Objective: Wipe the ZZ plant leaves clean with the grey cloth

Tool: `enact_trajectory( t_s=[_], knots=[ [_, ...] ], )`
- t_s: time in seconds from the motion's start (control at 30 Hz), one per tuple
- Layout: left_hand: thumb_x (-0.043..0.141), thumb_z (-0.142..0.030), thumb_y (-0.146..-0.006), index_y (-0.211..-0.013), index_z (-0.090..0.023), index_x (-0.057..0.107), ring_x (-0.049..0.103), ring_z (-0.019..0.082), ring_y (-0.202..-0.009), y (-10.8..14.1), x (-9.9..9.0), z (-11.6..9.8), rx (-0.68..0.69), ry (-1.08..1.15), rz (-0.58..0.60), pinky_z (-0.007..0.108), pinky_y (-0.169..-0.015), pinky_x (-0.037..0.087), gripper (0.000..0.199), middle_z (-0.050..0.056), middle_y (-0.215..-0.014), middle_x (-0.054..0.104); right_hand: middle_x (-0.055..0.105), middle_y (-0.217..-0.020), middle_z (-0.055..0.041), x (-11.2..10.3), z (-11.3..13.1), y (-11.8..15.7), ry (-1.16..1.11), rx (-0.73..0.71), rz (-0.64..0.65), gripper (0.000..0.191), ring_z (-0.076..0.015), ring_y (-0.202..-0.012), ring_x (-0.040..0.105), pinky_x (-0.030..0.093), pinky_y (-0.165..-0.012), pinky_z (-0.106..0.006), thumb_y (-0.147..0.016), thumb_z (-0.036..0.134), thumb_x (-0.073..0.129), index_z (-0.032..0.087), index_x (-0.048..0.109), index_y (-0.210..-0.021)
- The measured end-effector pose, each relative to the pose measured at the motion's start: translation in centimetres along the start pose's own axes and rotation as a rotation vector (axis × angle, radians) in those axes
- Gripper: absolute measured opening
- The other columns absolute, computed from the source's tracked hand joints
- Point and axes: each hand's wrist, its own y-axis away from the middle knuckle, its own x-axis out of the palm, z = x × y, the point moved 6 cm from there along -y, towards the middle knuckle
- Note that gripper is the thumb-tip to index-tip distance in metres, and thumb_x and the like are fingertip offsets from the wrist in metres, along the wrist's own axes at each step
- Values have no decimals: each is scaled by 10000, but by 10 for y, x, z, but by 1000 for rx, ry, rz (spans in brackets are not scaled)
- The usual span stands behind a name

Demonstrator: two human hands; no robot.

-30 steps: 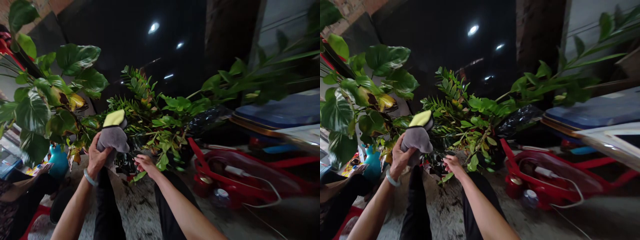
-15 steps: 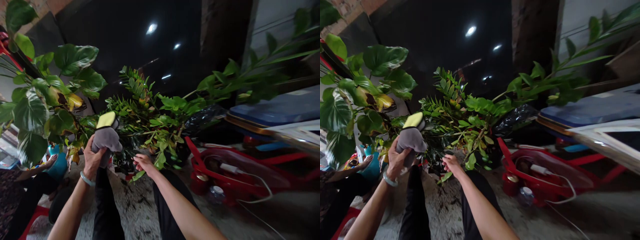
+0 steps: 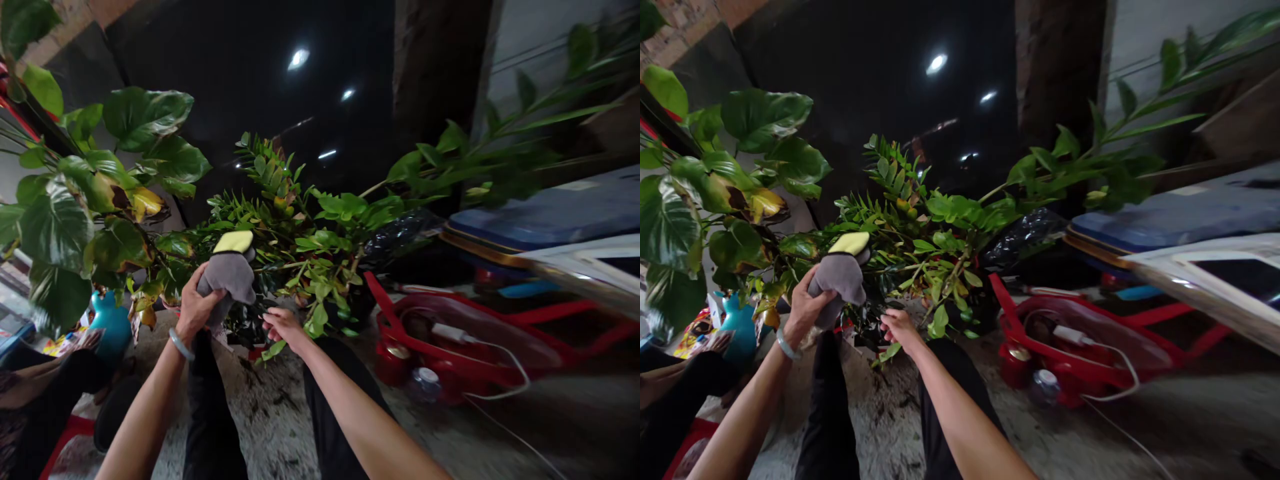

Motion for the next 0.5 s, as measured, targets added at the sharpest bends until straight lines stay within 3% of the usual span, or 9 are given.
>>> enact_trajectory(
  t_s=[0.1,0.23,0.33,0.4,0.5],
  knots=[
    [818,-243,-617,-1216,-199,712,661,257,-1095,-15,22,11,18,12,-21,356,-1023,481,610,55,-1160,739,635,-557,37,2,1,1,2,-2,-5,149,-65,-362,519,321,-344,-153,-788,240,649,181,569,-676],
    [805,-179,-573,-1129,-199,760,680,273,-1023,7,45,41,-84,-55,279,392,-997,499,558,55,-1060,768,590,-489,39,-2,-2,-2,3,31,-20,165,-80,-331,502,293,-322,-168,-777,202,640,185,560,-634],
    [811,-150,-544,-1097,-222,785,687,283,-1019,23,35,39,-134,-63,388,396,-989,509,558,50,-1063,776,583,-474,27,-8,-4,-5,-3,50,-21,182,-87,-321,498,298,-319,-179,-767,173,643,182,555,-608],
    [834,-173,-535,-1118,-216,779,686,285,-1030,17,20,24,-128,-13,289,386,-976,519,587,57,-1088,772,615,-510,23,-10,-4,-5,-11,48,-27,122,-88,-331,508,313,-325,-179,-776,175,643,179,582,-671],
    [859,-270,-555,-1225,-182,724,676,279,-1062,-2,3,5,-89,88,28,359,-945,532,688,78,-1137,752,641,-552,28,-9,-3,-3,-12,31,-28,66,-83,-354,527,326,-335,-169,-805,196,628,180,595,-750]
  ],
)
